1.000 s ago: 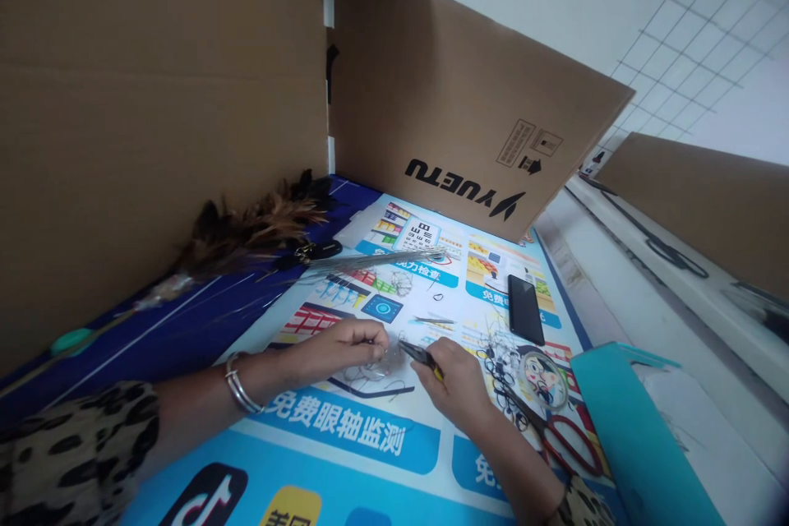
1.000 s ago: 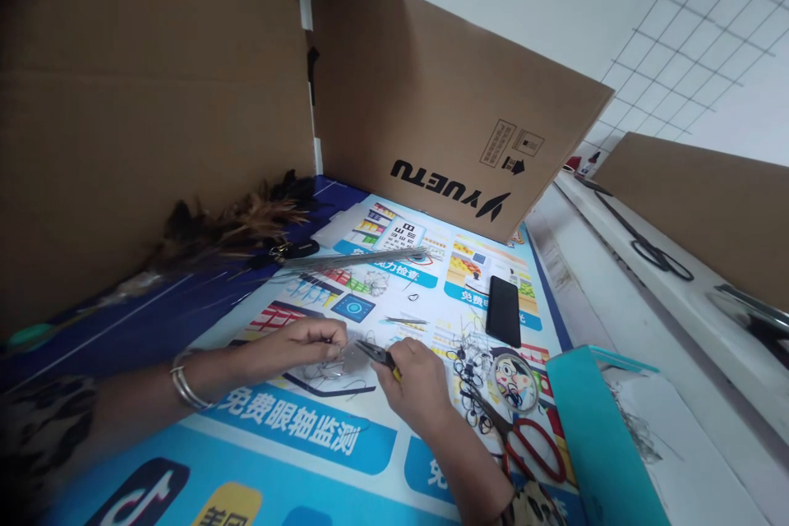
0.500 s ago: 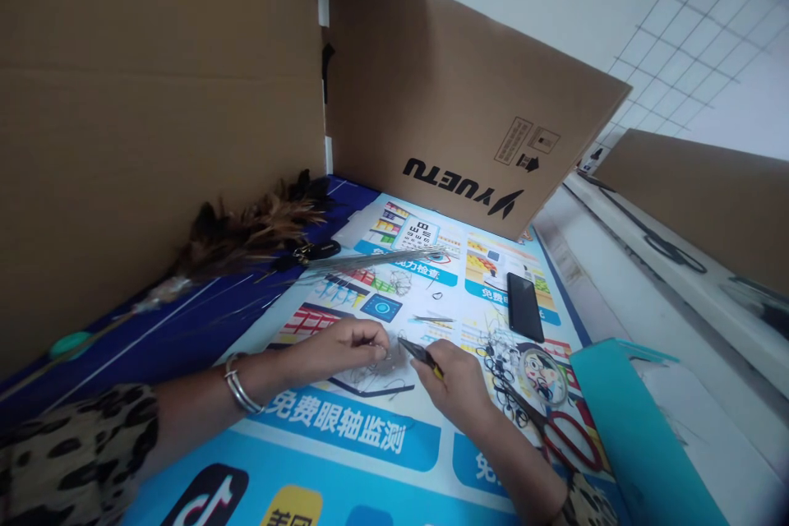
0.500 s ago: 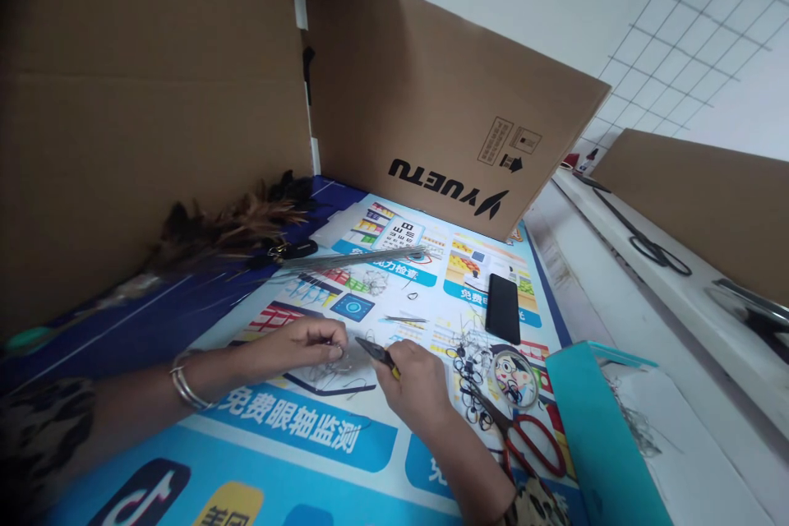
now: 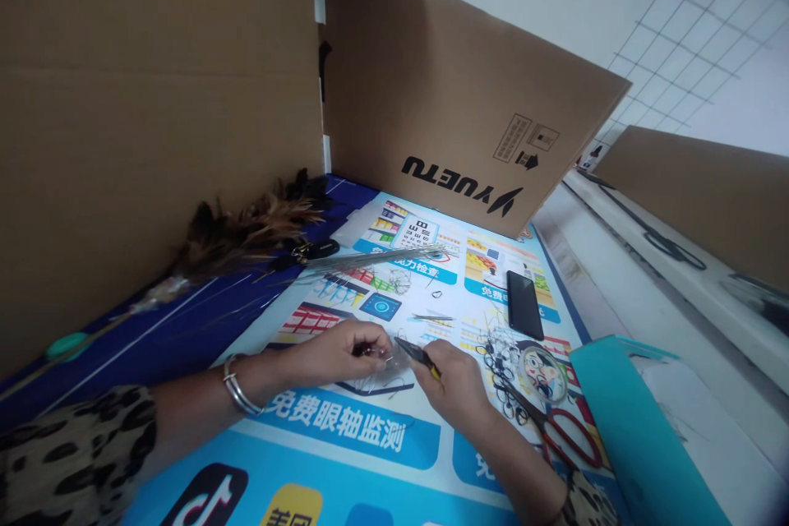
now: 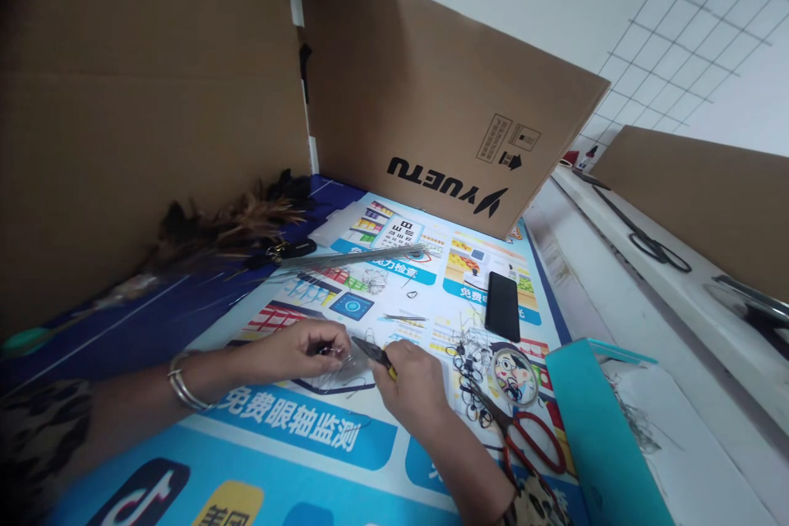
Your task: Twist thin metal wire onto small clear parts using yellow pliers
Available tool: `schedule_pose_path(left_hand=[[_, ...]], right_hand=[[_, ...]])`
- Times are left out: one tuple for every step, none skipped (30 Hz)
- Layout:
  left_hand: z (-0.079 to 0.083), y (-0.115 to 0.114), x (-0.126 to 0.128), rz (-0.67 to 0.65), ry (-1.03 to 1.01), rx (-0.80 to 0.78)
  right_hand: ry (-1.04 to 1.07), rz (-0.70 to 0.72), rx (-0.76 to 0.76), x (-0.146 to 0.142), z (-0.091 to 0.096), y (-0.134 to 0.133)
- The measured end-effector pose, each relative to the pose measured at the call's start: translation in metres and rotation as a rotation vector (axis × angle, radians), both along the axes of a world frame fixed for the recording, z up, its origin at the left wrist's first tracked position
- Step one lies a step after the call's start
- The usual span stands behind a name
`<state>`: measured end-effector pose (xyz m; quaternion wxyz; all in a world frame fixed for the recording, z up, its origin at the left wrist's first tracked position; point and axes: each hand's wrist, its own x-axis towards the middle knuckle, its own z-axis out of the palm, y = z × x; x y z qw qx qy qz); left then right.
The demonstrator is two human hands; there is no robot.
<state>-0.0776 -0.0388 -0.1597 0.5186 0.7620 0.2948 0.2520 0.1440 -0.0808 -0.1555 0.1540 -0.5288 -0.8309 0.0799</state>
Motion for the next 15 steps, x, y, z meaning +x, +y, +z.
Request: schedule_pose_path(left_hand=[[0.0004, -0.0001, 0.0006, 0.004, -0.001, 0.001], [0.0007, -0.0002, 0.0012, 0.009, -0.001, -0.001], [0.0008, -0.0003, 0.0017, 0.019, -0.003, -0.006], [0.0007, -0.0004, 0.0022, 0.031, -0.005, -0.013], [0.0003, -0.0005, 0.0026, 0.045, -0.007, -0.024], [-0.0002, -0.0006, 0.0029, 0.058, -0.010, -0.035], [-0.0008, -0.0006, 0.0031, 0.070, -0.015, -0.047], [-0.0015, -0.0006, 0.0032, 0.083, -0.022, -0.059], [-0.0022, -0.0005, 0.0033, 0.093, -0.028, -0.071], [-0.0029, -0.0004, 0.0034, 0.102, -0.033, -0.079], [-0.0034, -0.0004, 0.0035, 0.110, -0.037, -0.086], [-0.0036, -0.0004, 0.0037, 0.116, -0.042, -0.093], [-0.0037, -0.0005, 0.0038, 0.120, -0.047, -0.101], [-0.0034, -0.0006, 0.0041, 0.122, -0.051, -0.109], [-0.0030, -0.0008, 0.0043, 0.124, -0.054, -0.116]], right_hand=[[0.000, 0.000, -0.004, -0.0002, 0.0001, 0.0000], [-0.001, 0.002, -0.012, -0.0004, 0.0003, -0.0001], [-0.002, 0.003, -0.019, -0.0008, 0.0005, -0.0002], [-0.005, 0.002, -0.025, -0.0012, 0.0007, -0.0004], [-0.007, -0.001, -0.030, -0.0017, 0.0009, -0.0006], [-0.010, -0.003, -0.032, -0.0021, 0.0010, -0.0008], [-0.011, -0.006, -0.034, -0.0025, 0.0011, -0.0010], [-0.012, -0.007, -0.034, -0.0028, 0.0012, -0.0013], [-0.013, -0.008, -0.034, -0.0031, 0.0013, -0.0016], [-0.012, -0.008, -0.036, -0.0034, 0.0015, -0.0019], [-0.011, -0.008, -0.037, -0.0036, 0.0016, -0.0022], [-0.009, -0.008, -0.039, -0.0038, 0.0018, -0.0025], [-0.007, -0.008, -0.039, -0.0040, 0.0020, -0.0028], [-0.006, -0.008, -0.040, -0.0042, 0.0022, -0.0030], [-0.004, -0.007, -0.040, -0.0043, 0.0023, -0.0032]])
